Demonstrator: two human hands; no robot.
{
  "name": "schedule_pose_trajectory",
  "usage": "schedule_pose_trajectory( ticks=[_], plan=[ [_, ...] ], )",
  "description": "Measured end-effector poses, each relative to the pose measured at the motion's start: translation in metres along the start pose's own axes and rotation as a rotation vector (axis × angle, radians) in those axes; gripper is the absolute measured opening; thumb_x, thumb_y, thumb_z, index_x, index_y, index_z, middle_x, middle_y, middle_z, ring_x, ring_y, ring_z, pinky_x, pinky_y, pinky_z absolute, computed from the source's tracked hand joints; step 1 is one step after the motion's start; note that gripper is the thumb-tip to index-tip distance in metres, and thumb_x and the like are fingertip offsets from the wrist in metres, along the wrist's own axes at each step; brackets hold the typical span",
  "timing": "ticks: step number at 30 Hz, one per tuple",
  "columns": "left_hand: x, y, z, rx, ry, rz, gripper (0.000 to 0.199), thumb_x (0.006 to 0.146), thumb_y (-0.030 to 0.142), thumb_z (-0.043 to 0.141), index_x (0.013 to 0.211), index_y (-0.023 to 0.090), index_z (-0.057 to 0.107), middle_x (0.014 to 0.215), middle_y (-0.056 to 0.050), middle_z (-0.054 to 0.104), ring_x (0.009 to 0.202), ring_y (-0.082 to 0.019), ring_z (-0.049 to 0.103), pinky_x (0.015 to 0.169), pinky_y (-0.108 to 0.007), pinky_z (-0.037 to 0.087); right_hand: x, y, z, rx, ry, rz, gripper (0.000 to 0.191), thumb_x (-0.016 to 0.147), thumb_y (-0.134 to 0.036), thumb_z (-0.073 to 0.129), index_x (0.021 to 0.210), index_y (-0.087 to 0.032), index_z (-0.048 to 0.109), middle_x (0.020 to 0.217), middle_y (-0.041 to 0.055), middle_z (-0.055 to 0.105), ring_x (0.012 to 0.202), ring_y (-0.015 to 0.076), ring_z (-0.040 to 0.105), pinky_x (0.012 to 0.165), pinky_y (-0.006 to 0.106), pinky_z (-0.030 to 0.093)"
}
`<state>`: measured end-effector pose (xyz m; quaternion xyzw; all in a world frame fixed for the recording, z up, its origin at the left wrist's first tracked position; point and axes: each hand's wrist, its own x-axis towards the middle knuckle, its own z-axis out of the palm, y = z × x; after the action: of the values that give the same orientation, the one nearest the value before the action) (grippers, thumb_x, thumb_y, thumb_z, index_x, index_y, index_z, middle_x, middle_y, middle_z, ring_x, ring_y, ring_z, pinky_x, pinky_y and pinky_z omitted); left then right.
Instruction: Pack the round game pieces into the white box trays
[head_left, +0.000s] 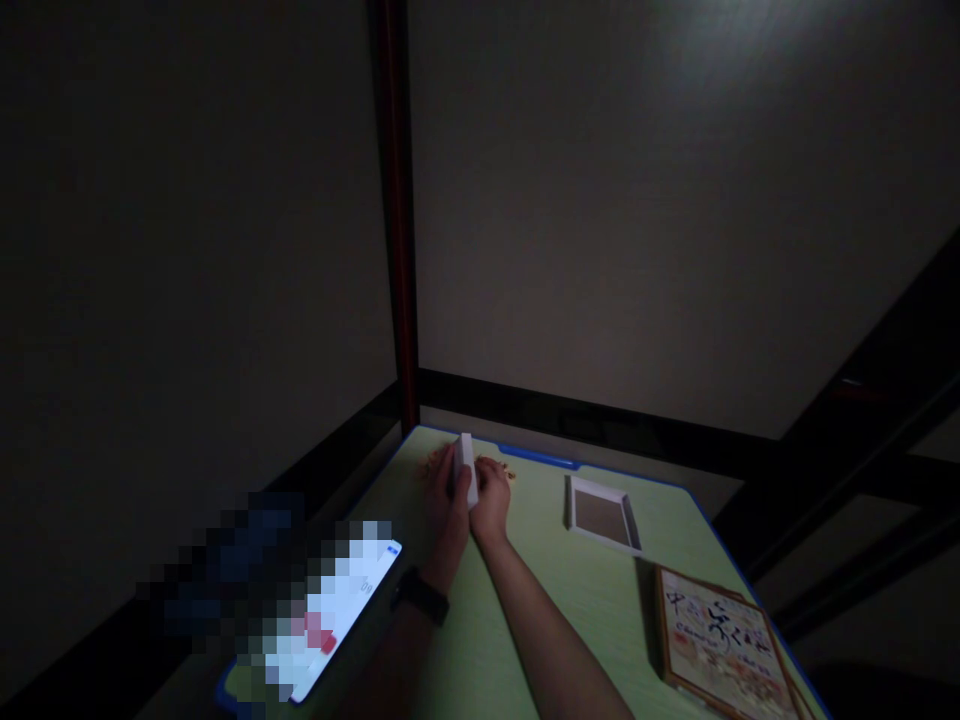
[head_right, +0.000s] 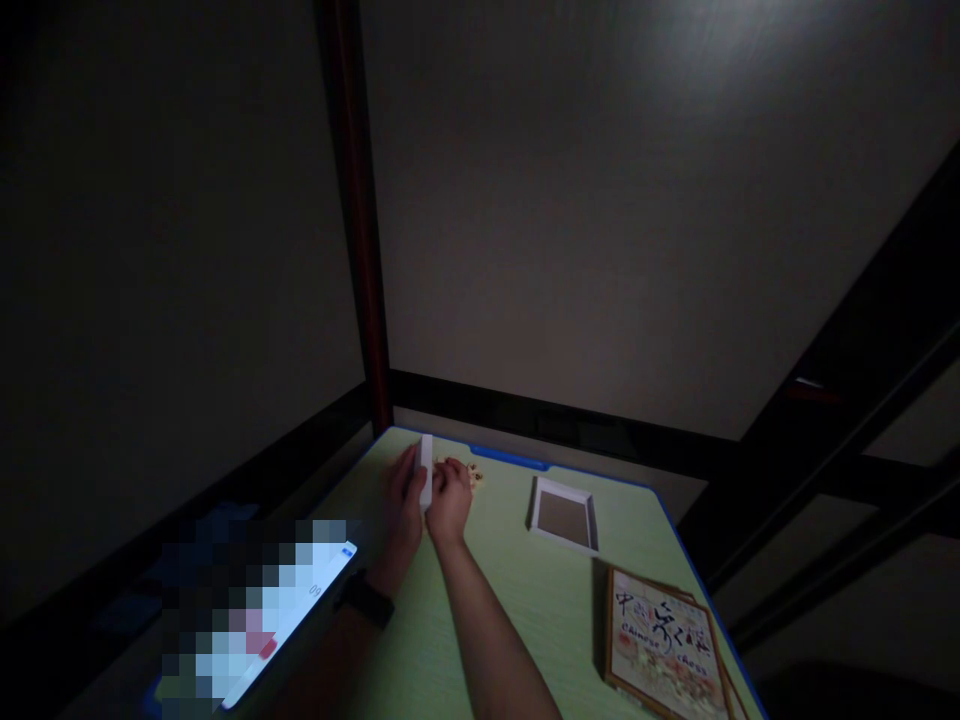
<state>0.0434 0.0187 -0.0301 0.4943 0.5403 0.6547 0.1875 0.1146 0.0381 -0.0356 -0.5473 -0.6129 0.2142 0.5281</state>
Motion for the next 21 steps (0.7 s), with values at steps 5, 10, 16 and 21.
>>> schedule_pose_trajectory(
  ticks=[5,10,16,21],
  plan=[
    [0.001,0.003,-0.008,0.039,0.043,0.076,0.047,0.088,0.040,0.051,0.128,0.017,0.060,0.138,-0.012,0.058,0.131,-0.026,0.049,0.116,-0.038,0.033,-0.002,-0.004,-0.005,-0.068,-0.025,-0.030,0.033,0.079,-0.016,0.043,0.091,-0.014,0.074,0.101,0.0149,0.070,0.102,0.0278,0.060,0.100,0.041,0.043],
    [0.001,0.005,-0.012,-0.030,0.079,0.093,0.049,0.087,0.041,0.056,0.129,0.016,0.059,0.139,-0.014,0.056,0.132,-0.027,0.049,0.115,-0.038,0.034,-0.004,-0.011,-0.006,-0.106,-0.012,-0.065,0.034,0.078,-0.012,0.042,0.090,-0.017,0.074,0.101,0.0128,0.070,0.104,0.0260,0.058,0.101,0.040,0.042],
    [0.008,0.003,-0.020,-0.169,0.206,0.026,0.049,0.084,0.043,0.059,0.125,0.016,0.062,0.135,-0.014,0.059,0.126,-0.028,0.053,0.109,-0.041,0.040,-0.025,-0.015,-0.010,-0.167,-0.038,-0.261,0.040,0.082,-0.009,0.038,0.104,-0.016,0.071,0.110,0.0119,0.069,0.115,0.0244,0.055,0.107,0.044,0.040],
    [0.018,0.005,-0.029,-0.261,0.323,-0.064,0.047,0.082,0.042,0.062,0.121,0.016,0.064,0.133,-0.013,0.062,0.124,-0.028,0.055,0.109,-0.040,0.040,-0.063,-0.018,-0.033,-0.401,-0.237,-0.541,0.044,0.091,-0.019,0.046,0.133,-0.014,0.058,0.144,0.0161,0.051,0.142,0.0308,0.032,0.116,0.052,0.031]
  ],
)
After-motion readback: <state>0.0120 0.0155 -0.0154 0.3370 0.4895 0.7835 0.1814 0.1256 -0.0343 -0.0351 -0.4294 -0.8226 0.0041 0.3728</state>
